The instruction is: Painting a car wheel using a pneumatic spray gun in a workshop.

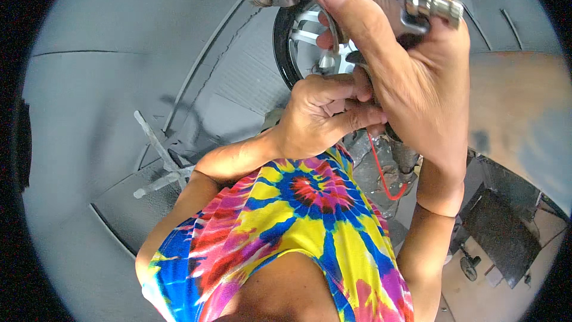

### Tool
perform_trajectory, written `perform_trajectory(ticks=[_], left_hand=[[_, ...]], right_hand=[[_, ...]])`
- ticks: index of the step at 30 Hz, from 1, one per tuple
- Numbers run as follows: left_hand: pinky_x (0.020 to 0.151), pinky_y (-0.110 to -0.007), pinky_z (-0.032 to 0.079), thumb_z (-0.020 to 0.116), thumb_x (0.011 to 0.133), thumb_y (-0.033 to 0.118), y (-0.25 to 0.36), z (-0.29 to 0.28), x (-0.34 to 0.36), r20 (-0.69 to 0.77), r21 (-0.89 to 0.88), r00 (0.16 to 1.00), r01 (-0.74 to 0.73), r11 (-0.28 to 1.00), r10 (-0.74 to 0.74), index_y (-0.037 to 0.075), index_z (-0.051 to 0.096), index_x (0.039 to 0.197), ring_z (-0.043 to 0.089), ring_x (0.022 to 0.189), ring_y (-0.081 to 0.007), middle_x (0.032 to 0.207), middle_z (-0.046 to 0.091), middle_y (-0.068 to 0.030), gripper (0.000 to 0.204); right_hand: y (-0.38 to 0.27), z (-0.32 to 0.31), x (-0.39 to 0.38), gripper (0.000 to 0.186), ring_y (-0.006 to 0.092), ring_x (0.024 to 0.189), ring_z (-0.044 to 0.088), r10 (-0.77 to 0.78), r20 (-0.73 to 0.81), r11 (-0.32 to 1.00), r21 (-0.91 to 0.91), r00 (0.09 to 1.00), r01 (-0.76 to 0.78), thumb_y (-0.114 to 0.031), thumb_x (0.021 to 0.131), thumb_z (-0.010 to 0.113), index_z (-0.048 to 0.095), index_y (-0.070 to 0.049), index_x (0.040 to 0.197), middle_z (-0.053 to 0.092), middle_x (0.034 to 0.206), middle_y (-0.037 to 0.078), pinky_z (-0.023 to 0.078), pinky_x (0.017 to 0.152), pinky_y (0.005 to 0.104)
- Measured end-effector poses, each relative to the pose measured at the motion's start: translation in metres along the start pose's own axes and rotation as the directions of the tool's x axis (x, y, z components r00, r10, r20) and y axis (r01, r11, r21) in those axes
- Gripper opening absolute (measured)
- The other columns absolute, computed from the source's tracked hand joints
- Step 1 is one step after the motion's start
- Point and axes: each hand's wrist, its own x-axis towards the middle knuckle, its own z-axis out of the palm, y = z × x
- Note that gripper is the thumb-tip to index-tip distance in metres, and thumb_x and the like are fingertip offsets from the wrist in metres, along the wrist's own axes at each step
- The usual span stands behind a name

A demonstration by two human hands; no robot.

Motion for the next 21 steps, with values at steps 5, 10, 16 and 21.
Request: perform_trajectory(ticks=[5, 10, 16, 21], left_hand=[[0.072, -0.023, 0.053, 0.068, 0.093, 0.001, -0.008, 0.008, 0.003, -0.051, -0.152, 0.999, 0.004, 0.988, -0.012, -0.004, 0.061, 0.095, 0.060, 0.084, -0.0064, 0.089, 0.064, -0.0022, 0.009], [0.069, -0.028, 0.054, 0.068, 0.093, 0.003, -0.008, 0.006, 0.001, -0.096, 0.011, 0.994, 0.047, 0.999, -0.046, -0.005, 0.064, 0.098, 0.063, 0.079, -0.0111, 0.091, 0.067, -0.0071, 0.010], [0.070, -0.030, 0.055, 0.077, 0.084, 0.008, 0.082, -0.047, 0.011, 0.115, 0.815, 0.969, -0.217, 0.538, 0.217, -0.001, 0.072, 0.092, 0.069, 0.077, -0.0170, 0.091, 0.073, -0.0094, 0.012], [0.069, -0.039, 0.052, 0.069, 0.082, 0.004, 0.131, -0.071, 0.095, 0.529, 0.737, 0.757, -0.634, 0.235, 0.382, -0.001, 0.068, 0.101, 0.063, 0.077, -0.0364, 0.089, 0.065, -0.0186, 0.019]], right_hand=[[0.004, -0.007, 0.006, 0.024, 0.0120, 0.071, 0.067, -0.050, 0.081, 0.999, -0.009, 0.995, 0.051, -0.025, 0.097, 0.066, 0.064, -0.002, 0.105, 0.068, 0.082, 0.005, 0.041, 0.042, 0.0191], [0.015, -0.007, 0.009, 0.023, 0.0090, 0.069, 0.066, -0.024, 0.069, 0.999, -0.045, 0.997, 0.027, -0.026, 0.098, 0.065, 0.064, -0.004, 0.106, 0.067, 0.081, 0.004, 0.038, 0.041, 0.0189], [0.024, -0.003, 0.018, 0.023, 0.0074, 0.068, 0.064, 0.017, 0.080, 0.999, -0.038, 0.997, -0.014, -0.025, 0.099, 0.063, 0.063, -0.005, 0.110, 0.067, 0.080, 0.003, 0.038, 0.040, 0.0180], [0.011, -0.008, 0.033, 0.020, 0.0064, 0.056, 0.057, -0.045, 0.273, 0.997, -0.052, 0.961, 0.061, -0.022, 0.099, 0.062, 0.062, -0.004, 0.107, 0.064, 0.072, 0.001, 0.041, 0.042, 0.0221]])
